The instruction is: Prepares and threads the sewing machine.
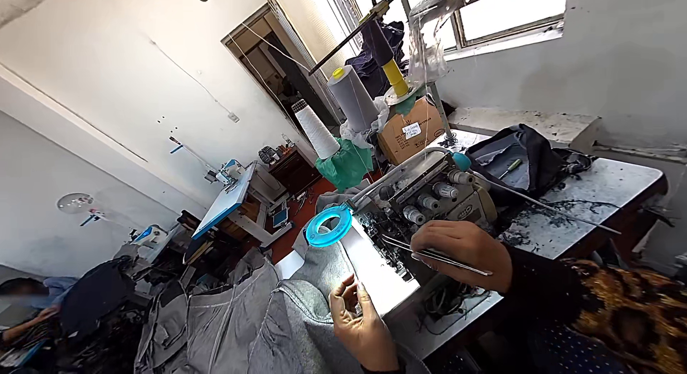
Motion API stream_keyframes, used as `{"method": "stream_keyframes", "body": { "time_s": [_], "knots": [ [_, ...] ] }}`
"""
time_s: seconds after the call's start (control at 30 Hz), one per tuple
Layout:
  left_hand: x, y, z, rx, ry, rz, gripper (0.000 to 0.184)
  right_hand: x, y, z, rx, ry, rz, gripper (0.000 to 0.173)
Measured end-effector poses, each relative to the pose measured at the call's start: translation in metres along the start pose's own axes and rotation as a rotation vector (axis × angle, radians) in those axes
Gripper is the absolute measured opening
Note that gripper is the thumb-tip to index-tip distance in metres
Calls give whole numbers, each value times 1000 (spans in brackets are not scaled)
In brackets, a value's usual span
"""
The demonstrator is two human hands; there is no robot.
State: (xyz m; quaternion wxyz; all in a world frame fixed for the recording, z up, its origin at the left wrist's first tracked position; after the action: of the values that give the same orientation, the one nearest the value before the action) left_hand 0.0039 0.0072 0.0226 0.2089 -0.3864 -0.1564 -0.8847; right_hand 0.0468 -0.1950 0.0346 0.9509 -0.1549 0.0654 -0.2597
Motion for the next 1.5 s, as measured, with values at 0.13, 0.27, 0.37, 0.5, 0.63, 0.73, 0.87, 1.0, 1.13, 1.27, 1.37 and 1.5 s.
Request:
{"method": "stream_keyframes", "body": {
  "time_s": [0.13,0.27,0.37,0.5,0.63,0.73,0.87,1.0,1.13,1.27,1.37,1.5],
  "knots": [
    [-7,-4,-4,-30,45,41,21,5,3,4,-50,-40,-10,12],
    [-10,1,-1,-76,130,67,20,5,4,8,-103,-10,17,13],
    [-11,7,4,-116,227,107,19,2,4,10,-96,103,83,12],
    [-12,18,11,-136,341,131,17,3,1,14,-84,75,59,11],
    [-10,17,10,-125,342,114,16,6,-5,19,-140,-52,-20,11],
    [-13,15,6,-114,330,111,15,7,-5,24,-178,-76,-55,11],
    [-16,17,3,-111,330,125,14,6,-2,31,-196,-58,-34,12],
    [-15,24,10,-114,362,142,15,6,-6,37,-232,77,26,10],
    [-17,31,18,-147,421,188,17,7,-8,40,-258,187,119,6],
    [-22,38,23,-172,489,235,15,6,-10,44,-265,322,249,2],
    [-25,40,26,-179,541,257,12,5,-12,47,-276,413,375,4],
    [-24,41,30,-133,582,281,7,5,-12,47,-230,456,429,6]
  ]
}}
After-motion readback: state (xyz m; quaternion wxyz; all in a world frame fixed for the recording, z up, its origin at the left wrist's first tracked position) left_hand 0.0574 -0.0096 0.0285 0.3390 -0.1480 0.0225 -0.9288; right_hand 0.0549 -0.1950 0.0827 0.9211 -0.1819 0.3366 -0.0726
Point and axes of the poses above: each hand's wrist, its own z-axis towards the middle knuckle, its own y-axis out of the palm, x = y × z, the point moved 1 cm from there along z, towards the middle knuckle, and after that the axes turned 10 degrees about -z, right-handed, at the moved point
